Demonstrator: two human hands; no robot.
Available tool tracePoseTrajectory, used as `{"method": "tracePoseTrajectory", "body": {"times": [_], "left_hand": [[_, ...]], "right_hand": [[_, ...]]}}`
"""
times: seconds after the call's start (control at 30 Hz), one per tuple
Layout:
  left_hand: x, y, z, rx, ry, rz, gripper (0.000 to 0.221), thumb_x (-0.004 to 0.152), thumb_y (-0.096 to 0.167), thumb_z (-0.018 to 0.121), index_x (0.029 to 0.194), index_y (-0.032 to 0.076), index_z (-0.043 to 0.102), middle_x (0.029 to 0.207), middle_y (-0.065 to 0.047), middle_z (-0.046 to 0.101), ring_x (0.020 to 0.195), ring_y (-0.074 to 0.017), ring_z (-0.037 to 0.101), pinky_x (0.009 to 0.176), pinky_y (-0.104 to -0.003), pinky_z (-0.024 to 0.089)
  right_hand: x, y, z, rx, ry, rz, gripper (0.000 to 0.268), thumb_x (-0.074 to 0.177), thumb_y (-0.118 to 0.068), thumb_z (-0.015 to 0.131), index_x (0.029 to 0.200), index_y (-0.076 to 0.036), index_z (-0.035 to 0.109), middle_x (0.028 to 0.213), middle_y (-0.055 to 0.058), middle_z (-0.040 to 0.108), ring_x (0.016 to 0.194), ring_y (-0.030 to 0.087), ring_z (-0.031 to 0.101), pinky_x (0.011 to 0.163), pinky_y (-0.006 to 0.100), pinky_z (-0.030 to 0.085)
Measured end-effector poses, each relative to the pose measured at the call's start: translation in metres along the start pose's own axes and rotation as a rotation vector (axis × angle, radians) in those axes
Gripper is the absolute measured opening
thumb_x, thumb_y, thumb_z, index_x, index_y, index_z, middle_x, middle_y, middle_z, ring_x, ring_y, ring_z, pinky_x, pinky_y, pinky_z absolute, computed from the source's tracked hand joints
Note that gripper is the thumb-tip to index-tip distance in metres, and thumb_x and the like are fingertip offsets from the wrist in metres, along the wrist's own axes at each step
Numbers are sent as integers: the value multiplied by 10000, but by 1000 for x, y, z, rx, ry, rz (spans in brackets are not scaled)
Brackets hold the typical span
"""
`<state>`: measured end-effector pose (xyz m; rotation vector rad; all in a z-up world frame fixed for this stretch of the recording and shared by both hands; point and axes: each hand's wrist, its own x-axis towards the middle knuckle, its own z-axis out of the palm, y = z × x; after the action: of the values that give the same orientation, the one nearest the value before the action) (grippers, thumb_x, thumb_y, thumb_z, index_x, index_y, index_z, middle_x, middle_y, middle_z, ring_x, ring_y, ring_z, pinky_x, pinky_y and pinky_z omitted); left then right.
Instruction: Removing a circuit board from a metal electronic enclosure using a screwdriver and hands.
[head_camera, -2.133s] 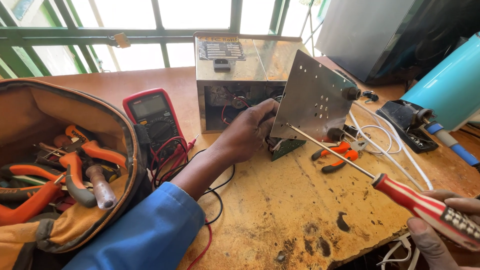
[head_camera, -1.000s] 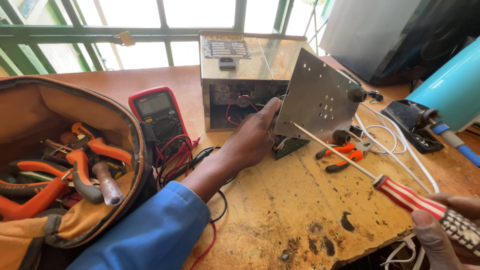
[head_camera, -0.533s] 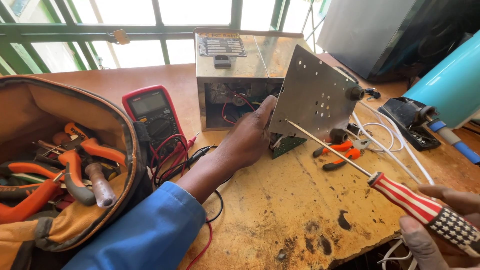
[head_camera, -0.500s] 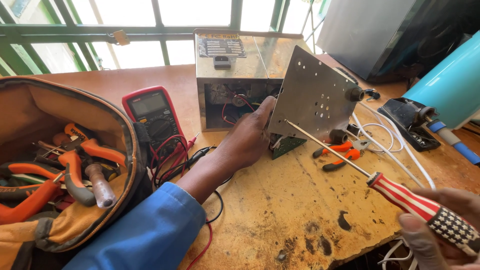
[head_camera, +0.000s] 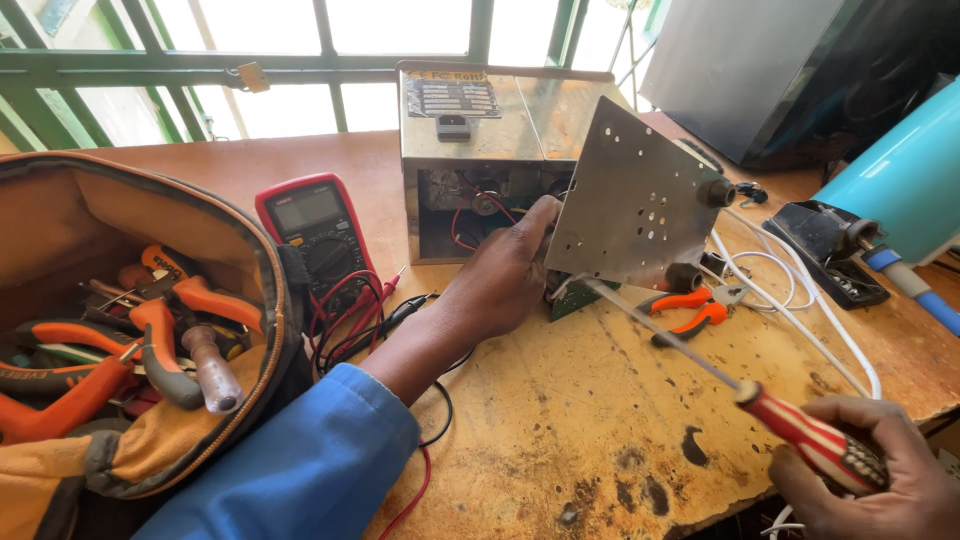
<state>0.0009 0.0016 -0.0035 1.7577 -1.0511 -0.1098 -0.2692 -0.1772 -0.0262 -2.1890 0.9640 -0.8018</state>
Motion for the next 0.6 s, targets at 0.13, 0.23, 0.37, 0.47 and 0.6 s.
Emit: {"method": "tracePoseTrajectory", "body": {"times": [0.13, 0.23, 0.37, 0.47, 0.6], "left_hand": [[-4, -2, -3, -15, 2, 13, 183, 1006, 89, 410, 1149, 135, 514, 895, -142, 708, 657, -306, 563, 569, -428, 370], [-1, -2, 2, -2, 0, 47, 208, 962, 25, 431, 1120, 136, 508, 888, -141, 711, 672, -306, 594, 571, -432, 376], [-1, -4, 3, 39, 17, 24, 171, 911, -15, 403, 1001, 130, 424, 798, -135, 632, 658, -284, 463, 598, -432, 366], [-2, -1, 3, 25, 20, 73, 74, 990, 57, 439, 995, 130, 430, 800, -122, 660, 642, -253, 498, 572, -419, 367], [-7, 0, 7, 124, 28, 80, 95, 995, 74, 482, 1018, 141, 419, 696, -198, 601, 530, -388, 452, 516, -509, 267]], "right_hand": [[36, 29, 28, 167, 119, -103, 331, 949, -34, 763, 1240, 22, 617, 959, 176, 657, 699, 224, 564, 669, 315, 478], [85, -34, 49, 389, 201, -309, 344, 1004, -64, 828, 938, -137, 498, 794, -32, 485, 721, 55, 447, 666, 237, 410], [167, -109, 100, 498, 126, -732, 140, 1070, -88, 731, 1039, -67, 596, 1004, 61, 650, 1111, 227, 732, 891, 333, 610], [184, -140, 125, 534, 124, -730, 298, 1078, -137, 750, 888, -129, 520, 832, -4, 546, 1009, 197, 644, 844, 351, 549], [207, -133, 161, 583, 301, -680, 397, 1106, -260, 803, 849, -141, 525, 774, 0, 572, 685, 127, 545, 630, 327, 470]]}}
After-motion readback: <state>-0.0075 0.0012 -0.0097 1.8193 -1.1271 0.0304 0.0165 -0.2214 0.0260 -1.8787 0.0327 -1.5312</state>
